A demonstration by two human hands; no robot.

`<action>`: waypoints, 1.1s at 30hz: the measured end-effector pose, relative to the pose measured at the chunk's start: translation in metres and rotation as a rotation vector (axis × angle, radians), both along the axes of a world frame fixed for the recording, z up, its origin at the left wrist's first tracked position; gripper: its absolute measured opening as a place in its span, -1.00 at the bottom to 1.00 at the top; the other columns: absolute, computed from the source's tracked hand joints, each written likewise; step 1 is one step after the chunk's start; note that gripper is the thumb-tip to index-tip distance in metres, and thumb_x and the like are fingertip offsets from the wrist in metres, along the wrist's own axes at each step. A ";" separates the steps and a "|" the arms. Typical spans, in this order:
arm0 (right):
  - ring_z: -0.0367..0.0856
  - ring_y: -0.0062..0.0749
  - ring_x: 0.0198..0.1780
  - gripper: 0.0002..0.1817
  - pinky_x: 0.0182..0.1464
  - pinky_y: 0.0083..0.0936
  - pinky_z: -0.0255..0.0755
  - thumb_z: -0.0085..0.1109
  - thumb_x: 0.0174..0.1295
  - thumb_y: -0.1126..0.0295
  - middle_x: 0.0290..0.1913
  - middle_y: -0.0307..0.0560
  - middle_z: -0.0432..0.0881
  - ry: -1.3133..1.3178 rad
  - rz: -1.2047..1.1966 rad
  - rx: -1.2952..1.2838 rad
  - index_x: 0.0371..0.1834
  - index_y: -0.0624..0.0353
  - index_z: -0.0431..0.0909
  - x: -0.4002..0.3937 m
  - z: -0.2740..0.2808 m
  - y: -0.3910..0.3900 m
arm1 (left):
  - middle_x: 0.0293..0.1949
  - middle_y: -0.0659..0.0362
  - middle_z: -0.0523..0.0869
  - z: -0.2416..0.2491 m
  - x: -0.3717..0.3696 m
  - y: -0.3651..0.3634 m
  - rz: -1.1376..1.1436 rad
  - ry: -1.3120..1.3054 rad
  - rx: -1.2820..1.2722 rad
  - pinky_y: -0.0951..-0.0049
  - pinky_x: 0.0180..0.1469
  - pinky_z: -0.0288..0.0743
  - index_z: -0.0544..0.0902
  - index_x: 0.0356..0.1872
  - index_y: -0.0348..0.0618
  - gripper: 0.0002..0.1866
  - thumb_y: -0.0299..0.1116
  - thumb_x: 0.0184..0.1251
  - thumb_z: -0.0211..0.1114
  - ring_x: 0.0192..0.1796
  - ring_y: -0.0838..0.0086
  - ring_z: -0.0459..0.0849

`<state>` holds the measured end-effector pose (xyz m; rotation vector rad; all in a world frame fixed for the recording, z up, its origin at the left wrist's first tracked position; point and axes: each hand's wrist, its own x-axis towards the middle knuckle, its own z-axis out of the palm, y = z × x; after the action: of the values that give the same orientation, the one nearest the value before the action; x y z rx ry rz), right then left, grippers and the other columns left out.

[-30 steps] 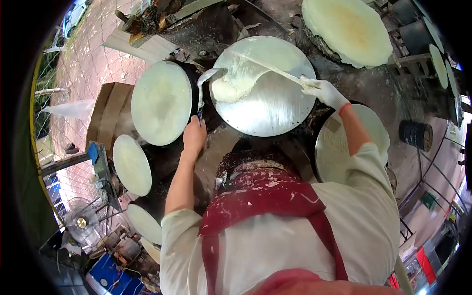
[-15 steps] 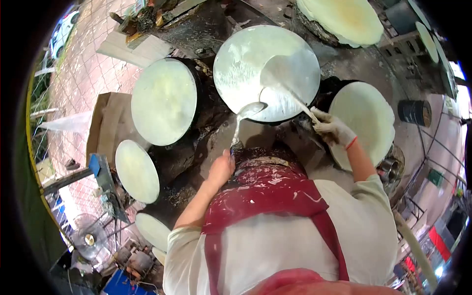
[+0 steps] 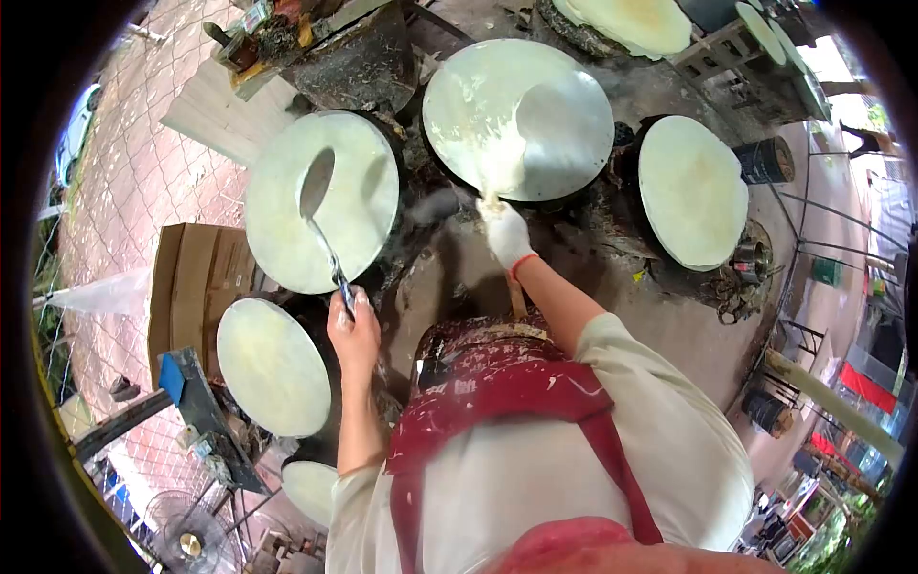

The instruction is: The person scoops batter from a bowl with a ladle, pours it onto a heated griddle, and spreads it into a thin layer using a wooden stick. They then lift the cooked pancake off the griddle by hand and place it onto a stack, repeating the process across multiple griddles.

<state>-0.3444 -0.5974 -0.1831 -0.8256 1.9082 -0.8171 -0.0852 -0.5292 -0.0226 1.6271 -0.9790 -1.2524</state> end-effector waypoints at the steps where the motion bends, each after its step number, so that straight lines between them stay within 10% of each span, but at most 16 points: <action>1: 0.55 -0.36 -0.42 -0.55 -0.31 -0.40 0.40 0.14 0.31 0.04 -0.42 -0.07 0.63 0.113 -0.047 -0.019 -0.17 0.30 0.59 -0.016 -0.031 0.006 | -0.65 0.41 0.32 -0.001 0.005 0.008 0.010 -0.009 0.043 0.67 -0.71 0.06 0.46 -0.20 -0.17 -0.94 -0.42 0.44 0.12 -0.72 0.77 0.22; 7: 0.54 -0.46 -0.47 -0.54 -0.35 -0.42 0.39 0.11 0.33 0.03 -0.46 -0.14 0.61 -0.381 -0.334 0.016 -0.34 0.32 0.59 -0.071 0.036 0.027 | -0.67 0.39 0.33 -0.004 0.006 0.042 0.063 0.068 0.118 0.63 -0.75 0.05 0.43 -0.24 -0.14 -0.93 -0.41 0.45 0.10 -0.75 0.74 0.22; 9: 0.56 -0.45 -0.48 -0.57 -0.35 -0.42 0.41 0.07 0.35 0.07 -0.48 -0.11 0.61 -0.033 0.061 -0.058 -0.27 0.33 0.55 -0.063 0.012 0.029 | -0.69 0.39 0.32 -0.005 -0.006 0.046 0.094 0.055 0.122 0.62 -0.75 0.05 0.43 -0.25 -0.13 -0.93 -0.40 0.45 0.09 -0.76 0.73 0.22; 11: 0.62 0.13 -0.26 -0.56 -0.22 -0.07 0.43 -0.03 0.37 0.06 -0.37 0.28 0.62 0.497 0.451 0.077 -0.10 0.30 0.47 -0.068 0.012 0.047 | -0.70 0.39 0.32 -0.009 -0.017 0.047 0.105 0.042 0.109 0.62 -0.75 0.05 0.43 -0.25 -0.14 -0.93 -0.40 0.45 0.09 -0.76 0.72 0.23; 15: 0.62 0.16 -0.29 -0.55 -0.25 -0.04 0.43 -0.02 0.37 0.00 -0.37 0.28 0.63 0.542 0.208 0.020 -0.22 0.26 0.48 -0.132 0.026 0.043 | -0.71 0.34 0.33 0.010 -0.054 0.045 0.121 0.052 0.117 0.59 -0.76 0.07 0.42 -0.26 -0.18 -0.89 -0.38 0.45 0.12 -0.78 0.67 0.23; 20: 0.64 0.14 -0.25 -0.51 -0.22 -0.05 0.44 0.01 0.35 -0.04 -0.35 0.27 0.65 -0.140 0.021 0.100 -0.28 0.27 0.55 -0.167 0.054 0.035 | -0.66 0.34 0.27 0.022 -0.097 0.045 0.158 0.055 0.141 0.61 -0.73 0.06 0.45 -0.26 -0.23 -0.91 -0.43 0.43 0.11 -0.73 0.67 0.19; 23: 0.67 0.11 -0.17 -0.38 -0.12 -0.08 0.50 -0.10 0.34 -0.19 -0.28 0.30 0.67 0.515 0.573 0.124 -0.12 0.25 0.52 -0.172 0.034 0.066 | -0.66 0.33 0.26 0.026 -0.117 0.048 0.169 0.046 0.156 0.61 -0.73 0.06 0.45 -0.26 -0.24 -0.92 -0.45 0.41 0.11 -0.72 0.67 0.19; 33: 0.63 0.19 -0.22 -0.46 -0.19 -0.04 0.44 0.00 0.32 -0.11 -0.34 0.31 0.63 0.288 0.456 -0.034 -0.25 0.25 0.54 -0.262 0.007 0.039 | -0.65 0.33 0.26 0.029 -0.172 0.051 0.227 0.039 0.189 0.60 -0.71 0.06 0.47 -0.28 -0.26 -0.90 -0.44 0.39 0.12 -0.70 0.66 0.20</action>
<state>-0.6066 -0.5582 -0.1762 -1.3965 1.8419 -0.4690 -0.2575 -0.4778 0.0065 1.7956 -0.6462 -1.2439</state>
